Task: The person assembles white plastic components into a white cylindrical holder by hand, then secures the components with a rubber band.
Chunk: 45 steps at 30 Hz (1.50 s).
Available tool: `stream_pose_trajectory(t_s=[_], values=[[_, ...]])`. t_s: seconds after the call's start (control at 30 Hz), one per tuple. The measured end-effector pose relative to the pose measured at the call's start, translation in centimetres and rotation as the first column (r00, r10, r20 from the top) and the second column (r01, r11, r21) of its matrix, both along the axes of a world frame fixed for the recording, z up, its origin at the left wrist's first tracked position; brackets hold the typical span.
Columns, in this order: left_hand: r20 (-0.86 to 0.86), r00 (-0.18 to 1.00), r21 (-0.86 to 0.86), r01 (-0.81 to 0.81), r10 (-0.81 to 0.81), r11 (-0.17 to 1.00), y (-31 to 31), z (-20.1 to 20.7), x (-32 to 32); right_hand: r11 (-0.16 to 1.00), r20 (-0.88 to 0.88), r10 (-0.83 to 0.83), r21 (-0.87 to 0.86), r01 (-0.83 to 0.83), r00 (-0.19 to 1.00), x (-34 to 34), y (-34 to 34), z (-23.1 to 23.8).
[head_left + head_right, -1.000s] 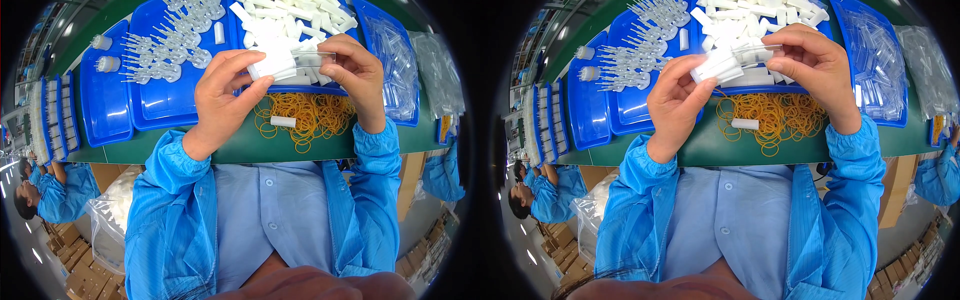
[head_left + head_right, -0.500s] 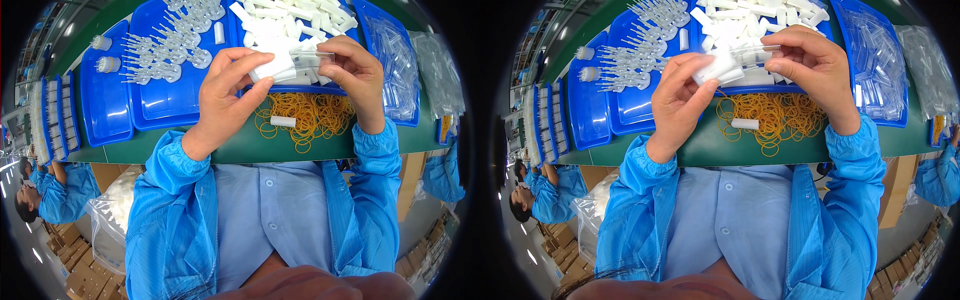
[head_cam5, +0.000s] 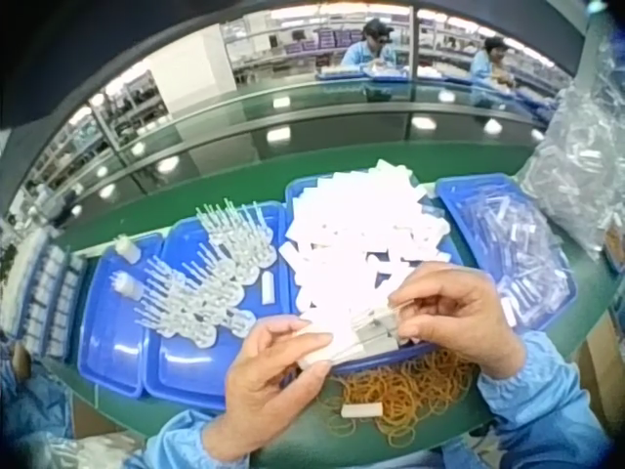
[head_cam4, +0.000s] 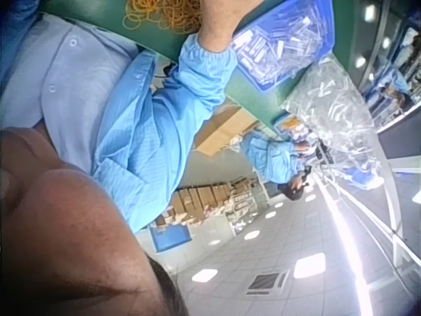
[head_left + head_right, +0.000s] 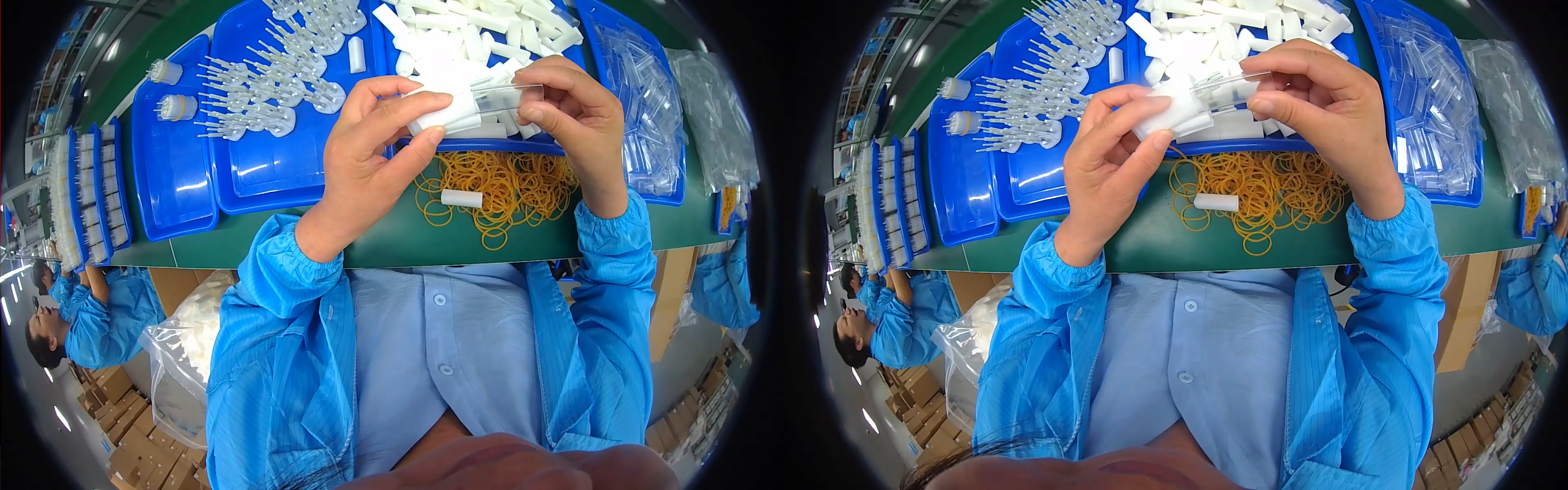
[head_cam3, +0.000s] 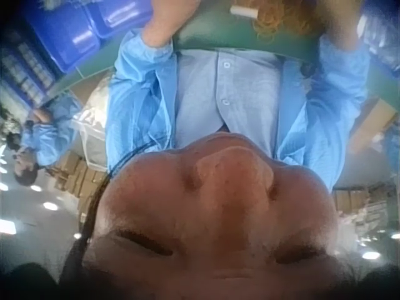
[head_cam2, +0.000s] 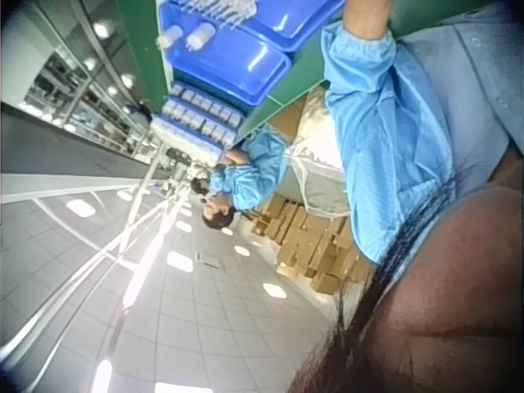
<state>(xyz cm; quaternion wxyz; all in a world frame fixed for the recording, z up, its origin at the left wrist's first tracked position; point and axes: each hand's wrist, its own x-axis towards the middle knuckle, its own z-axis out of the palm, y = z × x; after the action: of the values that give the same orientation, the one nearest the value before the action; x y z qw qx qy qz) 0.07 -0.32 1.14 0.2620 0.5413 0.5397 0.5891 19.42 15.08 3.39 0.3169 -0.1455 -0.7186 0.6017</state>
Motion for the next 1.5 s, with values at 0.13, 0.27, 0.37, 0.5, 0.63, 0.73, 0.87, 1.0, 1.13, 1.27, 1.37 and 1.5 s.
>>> stream_pose_trajectory(t_s=[0.13,0.27,0.37,0.5,0.63,0.73,0.87,1.0,1.13,1.27,1.37,1.5], values=[[0.005,1.000,-0.022,-0.013,0.013,1.000,0.0,0.0,0.1,0.998,-0.008,-0.006,0.069,0.007,1.000,-0.2,0.0,-0.1],[-0.021,1.000,-0.016,-0.011,0.011,1.000,0.0,-0.2,0.0,0.983,0.001,-0.059,0.176,0.058,0.998,-0.2,-0.2,-0.1],[-0.002,1.000,-0.006,-0.008,0.008,1.000,0.0,-0.2,0.0,0.998,0.014,-0.033,0.063,0.032,0.999,0.0,-0.2,-0.1],[-0.012,1.000,-0.022,0.016,-0.016,1.000,-0.1,0.0,-0.1,1.000,0.013,-0.001,-0.017,0.001,1.000,0.0,0.0,0.0],[-0.063,0.998,-0.042,0.020,-0.023,0.999,-0.1,0.2,-0.2,1.000,0.023,0.016,-0.020,-0.016,1.000,0.1,0.2,-0.2],[-0.007,1.000,-0.019,0.023,-0.023,1.000,0.1,-0.1,-0.1,1.000,0.045,-0.012,-0.007,0.013,0.999,0.0,0.1,-0.3],[-0.015,0.999,-0.052,0.035,-0.036,0.998,0.0,0.0,-0.1,0.996,0.021,-0.028,0.085,0.026,0.999,0.0,0.1,-0.2],[0.040,0.998,-0.033,0.053,-0.052,0.998,0.1,-0.1,0.0,1.000,0.057,-0.006,0.025,0.005,0.998,0.0,0.0,0.0],[0.126,0.989,0.020,0.072,-0.074,0.997,0.4,-0.4,0.3,1.000,0.082,-0.011,-0.004,0.011,0.997,-0.1,-0.1,-0.2],[0.207,0.975,0.030,0.072,-0.077,0.997,0.5,-0.5,0.5,0.995,0.052,-0.015,-0.103,0.020,0.999,-0.3,-0.3,-0.4],[0.270,0.959,0.029,0.084,-0.088,0.996,0.5,-0.7,0.4,0.993,0.047,-0.011,-0.117,0.017,0.999,-0.4,-0.4,-0.6],[0.241,0.967,0.032,0.079,-0.085,0.996,0.5,-0.4,0.6,0.995,0.050,-0.034,-0.093,0.039,0.998,-0.4,-0.6,-0.5]])
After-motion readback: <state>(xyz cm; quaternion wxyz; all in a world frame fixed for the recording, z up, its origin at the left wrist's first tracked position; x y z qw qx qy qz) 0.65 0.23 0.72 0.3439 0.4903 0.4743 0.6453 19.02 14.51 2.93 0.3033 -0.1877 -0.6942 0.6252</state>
